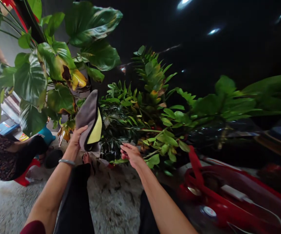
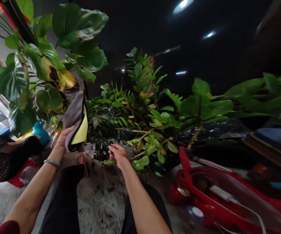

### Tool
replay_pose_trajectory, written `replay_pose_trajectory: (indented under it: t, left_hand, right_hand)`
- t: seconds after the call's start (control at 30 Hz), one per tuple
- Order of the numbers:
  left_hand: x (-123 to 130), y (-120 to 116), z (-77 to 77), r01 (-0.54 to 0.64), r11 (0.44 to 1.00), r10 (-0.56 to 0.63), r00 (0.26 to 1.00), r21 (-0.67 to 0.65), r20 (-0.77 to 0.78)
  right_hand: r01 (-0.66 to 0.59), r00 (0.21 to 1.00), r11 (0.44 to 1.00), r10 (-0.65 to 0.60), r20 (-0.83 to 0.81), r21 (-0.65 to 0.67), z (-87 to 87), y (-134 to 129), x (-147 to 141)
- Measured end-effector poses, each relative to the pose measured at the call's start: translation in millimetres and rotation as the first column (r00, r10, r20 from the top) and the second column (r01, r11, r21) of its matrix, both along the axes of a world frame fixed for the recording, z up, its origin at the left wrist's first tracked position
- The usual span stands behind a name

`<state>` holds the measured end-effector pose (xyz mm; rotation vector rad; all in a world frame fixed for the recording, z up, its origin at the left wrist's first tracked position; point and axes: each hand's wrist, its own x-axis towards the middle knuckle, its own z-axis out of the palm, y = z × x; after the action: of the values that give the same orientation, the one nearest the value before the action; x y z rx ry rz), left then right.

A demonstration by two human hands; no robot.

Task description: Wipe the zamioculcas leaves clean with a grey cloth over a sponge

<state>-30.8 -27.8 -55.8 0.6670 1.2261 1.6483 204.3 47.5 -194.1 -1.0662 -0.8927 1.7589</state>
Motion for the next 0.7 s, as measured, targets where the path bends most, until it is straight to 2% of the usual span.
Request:
replay_pose_trajectory:
  t: [0.07,0.13,0.2,0.27,0.33,0.43,0.5,0.53,0.6,0.7]
  left_hand:
    - [10,-1,-28.1,-0.003,0.997,0.000,0.999,-0.077,-0.033]
    - [17,-23,-61.2,0.124,0.976,-0.132,0.991,-0.181,-0.032]
    - [18,-52,-83.2,0.278,0.936,-0.287,0.958,-0.216,-0.007]
    - [11,-73,-83.9,0.376,0.900,-0.388,0.921,-0.222,-0.012]
    - [-1,-77,-64.0,0.371,0.912,-0.381,0.924,-0.178,-0.029]
    - [-15,-55,-19.6,0.247,0.965,-0.250,0.968,-0.089,-0.021]
    - [-15,-33,-2.4,0.158,0.986,-0.160,0.987,-0.046,-0.031]
    - [-12,-24,-1.9,0.122,0.992,-0.123,0.991,-0.025,-0.050]
    - [0,-15,-18.4,0.089,0.996,-0.090,0.990,-0.014,-0.110]
    - [19,-27,-69.9,0.161,0.975,-0.190,0.962,-0.153,-0.198]
  right_hand:
    - [-0.021,0.999,1.000,0.021,-0.044,-0.003,1.0,-1,0]
    - [-0.042,0.998,0.999,0.041,-0.050,-0.022,0.8,-1,3]
    - [-0.080,0.996,0.996,0.080,-0.027,-0.027,-0.3,0,6]
    - [-0.125,0.992,0.992,0.125,0.001,-0.007,-1.4,1,11]
    - [-0.145,0.989,0.989,0.144,0.021,0.016,-1.9,1,14]
    - [-0.139,0.990,0.990,0.139,0.015,0.018,-1.4,0,14]
    - [-0.142,0.990,0.990,0.142,-0.002,0.019,-0.7,-1,13]
    - [-0.143,0.990,0.990,0.143,-0.009,0.022,-0.5,-2,12]
    - [-0.142,0.990,0.989,0.143,-0.019,0.030,-0.5,-3,11]
    - [-0.143,0.990,0.989,0.143,0.004,0.024,-1.4,-2,11]
